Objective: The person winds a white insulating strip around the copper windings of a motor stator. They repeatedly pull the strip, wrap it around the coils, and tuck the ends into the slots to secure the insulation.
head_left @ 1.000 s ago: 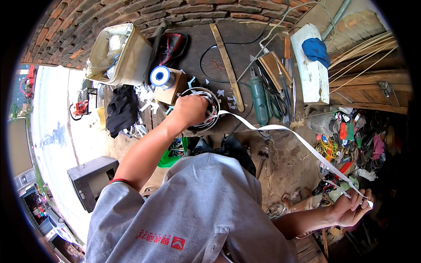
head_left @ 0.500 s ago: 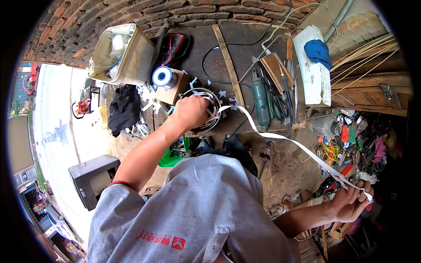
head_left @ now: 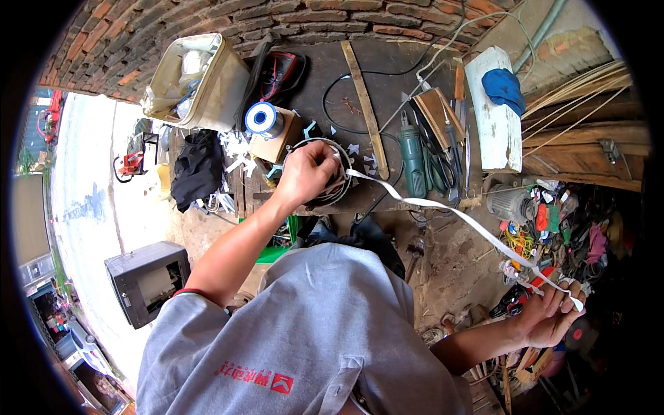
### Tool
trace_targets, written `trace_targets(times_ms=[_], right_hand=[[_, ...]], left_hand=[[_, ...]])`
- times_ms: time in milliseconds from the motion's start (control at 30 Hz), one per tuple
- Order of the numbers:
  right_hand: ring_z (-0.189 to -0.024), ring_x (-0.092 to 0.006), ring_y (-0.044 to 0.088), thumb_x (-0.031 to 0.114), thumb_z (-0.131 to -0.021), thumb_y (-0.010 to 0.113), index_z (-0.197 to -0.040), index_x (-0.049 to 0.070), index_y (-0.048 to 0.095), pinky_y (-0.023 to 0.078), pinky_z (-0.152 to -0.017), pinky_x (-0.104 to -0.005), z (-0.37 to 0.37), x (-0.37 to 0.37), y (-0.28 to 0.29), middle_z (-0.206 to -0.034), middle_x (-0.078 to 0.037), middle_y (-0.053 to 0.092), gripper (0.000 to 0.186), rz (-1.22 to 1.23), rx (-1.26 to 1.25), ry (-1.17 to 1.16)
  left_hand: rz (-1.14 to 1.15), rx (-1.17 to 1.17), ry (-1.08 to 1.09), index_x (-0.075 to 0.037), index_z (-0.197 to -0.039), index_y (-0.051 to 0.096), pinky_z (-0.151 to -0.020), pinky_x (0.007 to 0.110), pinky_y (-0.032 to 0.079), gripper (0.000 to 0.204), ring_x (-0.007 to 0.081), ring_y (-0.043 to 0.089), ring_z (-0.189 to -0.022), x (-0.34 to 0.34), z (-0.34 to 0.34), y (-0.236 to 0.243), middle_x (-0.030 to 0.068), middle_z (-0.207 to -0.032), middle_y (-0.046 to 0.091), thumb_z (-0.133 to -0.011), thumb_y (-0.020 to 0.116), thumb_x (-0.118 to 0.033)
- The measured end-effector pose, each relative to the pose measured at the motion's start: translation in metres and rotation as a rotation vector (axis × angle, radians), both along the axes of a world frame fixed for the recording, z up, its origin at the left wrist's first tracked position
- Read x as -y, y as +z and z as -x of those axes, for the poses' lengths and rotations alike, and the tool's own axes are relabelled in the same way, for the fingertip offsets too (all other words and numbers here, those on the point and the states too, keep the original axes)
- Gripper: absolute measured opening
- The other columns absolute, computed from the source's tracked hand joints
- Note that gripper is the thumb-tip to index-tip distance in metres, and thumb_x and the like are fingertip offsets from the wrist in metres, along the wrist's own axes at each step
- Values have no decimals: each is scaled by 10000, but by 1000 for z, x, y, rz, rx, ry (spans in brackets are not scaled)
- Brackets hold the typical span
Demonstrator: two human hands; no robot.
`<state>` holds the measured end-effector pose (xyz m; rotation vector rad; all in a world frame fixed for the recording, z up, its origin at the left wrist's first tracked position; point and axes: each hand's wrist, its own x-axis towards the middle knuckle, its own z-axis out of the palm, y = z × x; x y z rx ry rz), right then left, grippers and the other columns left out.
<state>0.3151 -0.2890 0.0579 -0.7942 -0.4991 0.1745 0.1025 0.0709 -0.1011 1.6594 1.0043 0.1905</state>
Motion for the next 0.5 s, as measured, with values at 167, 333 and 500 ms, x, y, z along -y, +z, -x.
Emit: trace_targets(times_ms=[167, 333, 500], right_hand=[[-567, -80, 318, 174, -1030, 524, -872, 79, 418, 281, -542, -236, 2, 0, -1, -801, -13, 391, 212, 21, 9, -3], [-572, -79, 321, 177, -1027, 531, -876, 81, 418, 279, -547, -235, 5, 2, -5, -803, -10, 394, 211, 17, -11, -39], [-568, -76, 329, 171, -1025, 534, -890, 82, 424, 291, -560, -241, 6, 4, -8, -808, -10, 401, 195, 1, -28, 5]], left_hand=[[-103, -82, -285, 12, -931, 641, -664, 275, 502, 194, 90, 584, -733, -7, 7, 16, 38, -775, 639, -943, 663, -180], [-146, -95, -497, 38, -1081, 660, -795, 345, 533, 254, 211, 676, -880, -22, 15, 18, 146, -914, 700, -865, 644, -95], [-383, -550, -707, -17, -1133, 681, -856, 426, 545, 355, 374, 674, -980, -25, -5, 10, 244, -1008, 693, -797, 641, -125]])
